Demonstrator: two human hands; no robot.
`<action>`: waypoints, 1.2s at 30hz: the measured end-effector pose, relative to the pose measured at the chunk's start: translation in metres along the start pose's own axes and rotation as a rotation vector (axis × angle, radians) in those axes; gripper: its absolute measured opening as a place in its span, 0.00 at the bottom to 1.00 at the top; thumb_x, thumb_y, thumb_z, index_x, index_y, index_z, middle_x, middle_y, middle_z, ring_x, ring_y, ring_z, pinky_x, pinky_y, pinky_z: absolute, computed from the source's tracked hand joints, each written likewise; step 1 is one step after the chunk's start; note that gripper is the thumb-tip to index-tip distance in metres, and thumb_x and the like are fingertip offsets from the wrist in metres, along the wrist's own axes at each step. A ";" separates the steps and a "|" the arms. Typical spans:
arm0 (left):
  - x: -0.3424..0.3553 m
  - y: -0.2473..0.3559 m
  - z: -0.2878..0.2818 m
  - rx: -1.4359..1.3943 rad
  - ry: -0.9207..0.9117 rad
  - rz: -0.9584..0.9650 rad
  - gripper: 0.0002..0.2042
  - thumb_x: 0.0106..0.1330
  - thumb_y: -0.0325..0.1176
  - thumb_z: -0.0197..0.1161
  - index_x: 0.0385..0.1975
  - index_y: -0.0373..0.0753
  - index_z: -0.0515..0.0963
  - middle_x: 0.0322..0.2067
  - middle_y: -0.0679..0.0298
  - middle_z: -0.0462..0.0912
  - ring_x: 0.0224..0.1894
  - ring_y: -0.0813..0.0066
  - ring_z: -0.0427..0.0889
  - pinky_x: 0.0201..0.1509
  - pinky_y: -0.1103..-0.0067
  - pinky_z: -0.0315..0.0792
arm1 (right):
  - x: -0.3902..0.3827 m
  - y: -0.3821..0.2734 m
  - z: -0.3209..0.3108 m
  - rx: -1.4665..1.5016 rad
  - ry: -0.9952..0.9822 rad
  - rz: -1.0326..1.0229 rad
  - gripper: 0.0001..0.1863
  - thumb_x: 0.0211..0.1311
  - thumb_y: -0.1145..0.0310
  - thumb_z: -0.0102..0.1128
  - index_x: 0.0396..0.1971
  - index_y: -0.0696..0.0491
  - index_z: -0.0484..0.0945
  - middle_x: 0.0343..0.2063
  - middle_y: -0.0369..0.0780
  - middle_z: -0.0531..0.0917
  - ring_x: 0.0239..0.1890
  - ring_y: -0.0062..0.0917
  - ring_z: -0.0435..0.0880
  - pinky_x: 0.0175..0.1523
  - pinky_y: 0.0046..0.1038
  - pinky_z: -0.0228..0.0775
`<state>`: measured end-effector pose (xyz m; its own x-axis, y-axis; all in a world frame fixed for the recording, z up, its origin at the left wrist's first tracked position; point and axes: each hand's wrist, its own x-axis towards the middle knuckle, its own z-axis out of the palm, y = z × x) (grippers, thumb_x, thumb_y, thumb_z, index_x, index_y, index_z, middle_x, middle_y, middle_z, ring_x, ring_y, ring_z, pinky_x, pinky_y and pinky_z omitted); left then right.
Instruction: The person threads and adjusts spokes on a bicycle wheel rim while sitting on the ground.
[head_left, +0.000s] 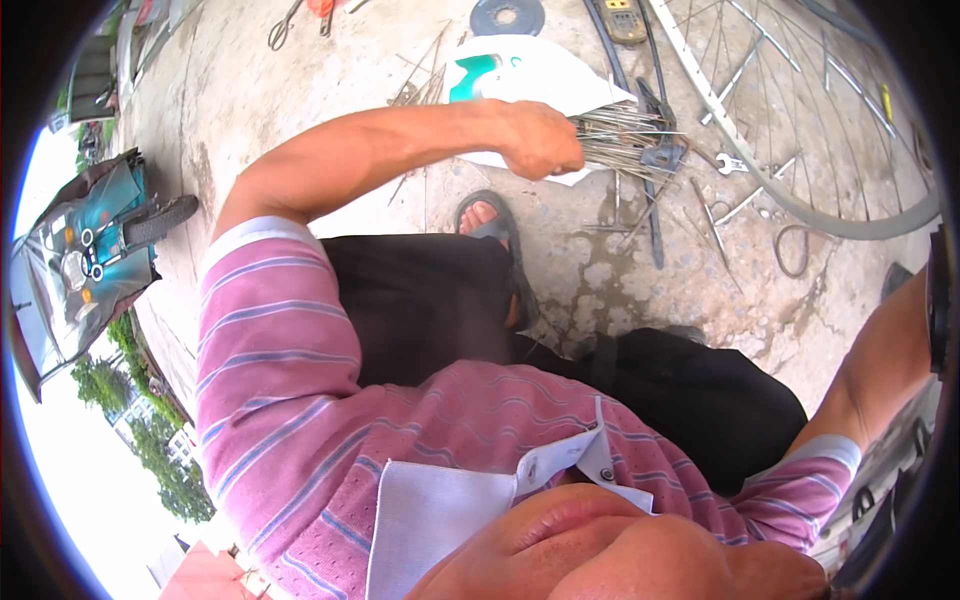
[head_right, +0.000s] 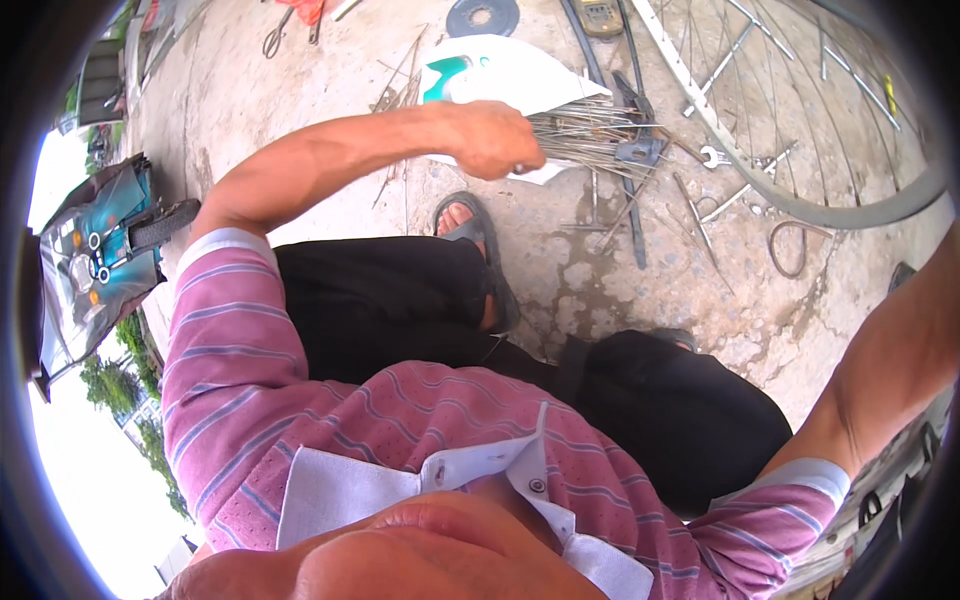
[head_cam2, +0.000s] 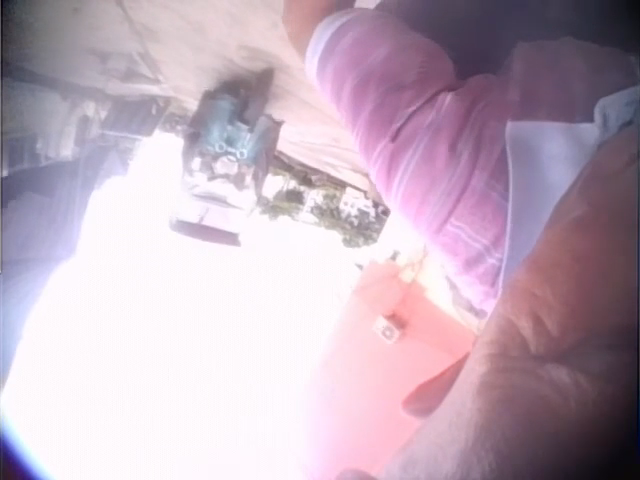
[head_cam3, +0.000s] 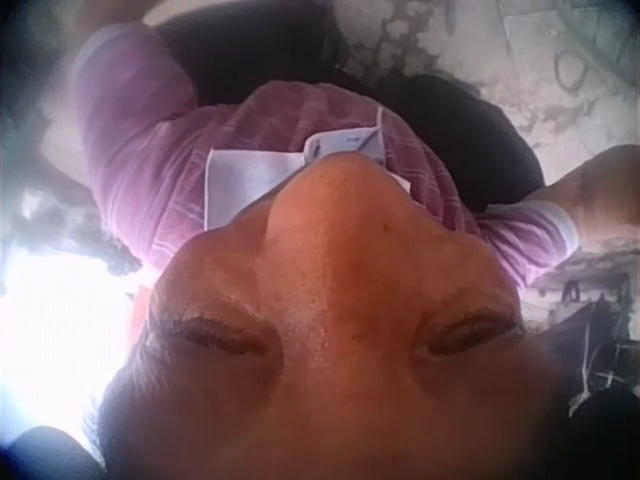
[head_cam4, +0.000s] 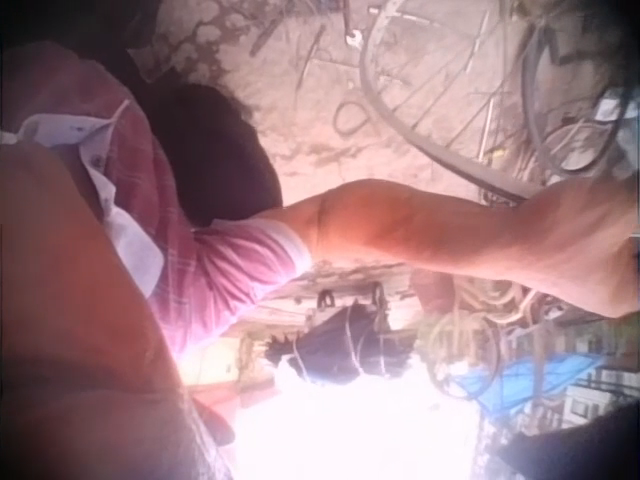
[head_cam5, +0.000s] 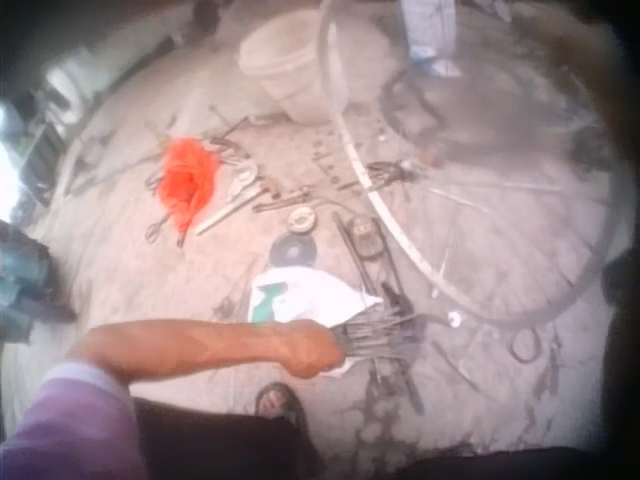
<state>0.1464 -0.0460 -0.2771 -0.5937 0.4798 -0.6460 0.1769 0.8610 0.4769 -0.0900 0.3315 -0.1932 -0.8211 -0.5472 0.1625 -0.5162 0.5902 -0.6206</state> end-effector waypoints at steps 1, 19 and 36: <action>-0.005 -0.002 -0.010 -0.002 -0.006 0.013 0.08 0.59 0.28 0.57 0.36 0.39 0.81 0.35 0.51 0.86 0.43 0.45 0.84 0.45 0.55 0.76 | 0.000 0.000 0.000 0.002 0.002 -0.005 0.20 0.63 0.61 0.65 0.49 0.60 0.81 0.44 0.45 0.85 0.47 0.31 0.84 0.54 0.31 0.74; -0.107 0.003 0.009 -0.239 0.216 -0.298 0.18 0.70 0.36 0.63 0.58 0.41 0.79 0.49 0.51 0.84 0.48 0.50 0.84 0.53 0.61 0.77 | 0.028 -0.015 0.016 0.081 0.016 -0.098 0.19 0.62 0.62 0.66 0.47 0.59 0.81 0.44 0.45 0.85 0.47 0.32 0.83 0.55 0.31 0.74; -0.050 -0.072 0.072 0.376 0.345 -0.813 0.39 0.57 0.37 0.76 0.71 0.53 0.67 0.75 0.51 0.58 0.77 0.51 0.58 0.74 0.53 0.63 | 0.030 -0.016 0.009 0.046 0.021 -0.091 0.17 0.61 0.63 0.66 0.45 0.59 0.81 0.44 0.46 0.84 0.47 0.33 0.83 0.55 0.32 0.74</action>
<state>0.2199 -0.1202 -0.3219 -0.8334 -0.3130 -0.4555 -0.1865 0.9351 -0.3013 -0.1042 0.2998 -0.1851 -0.7764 -0.5844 0.2362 -0.5778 0.5102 -0.6370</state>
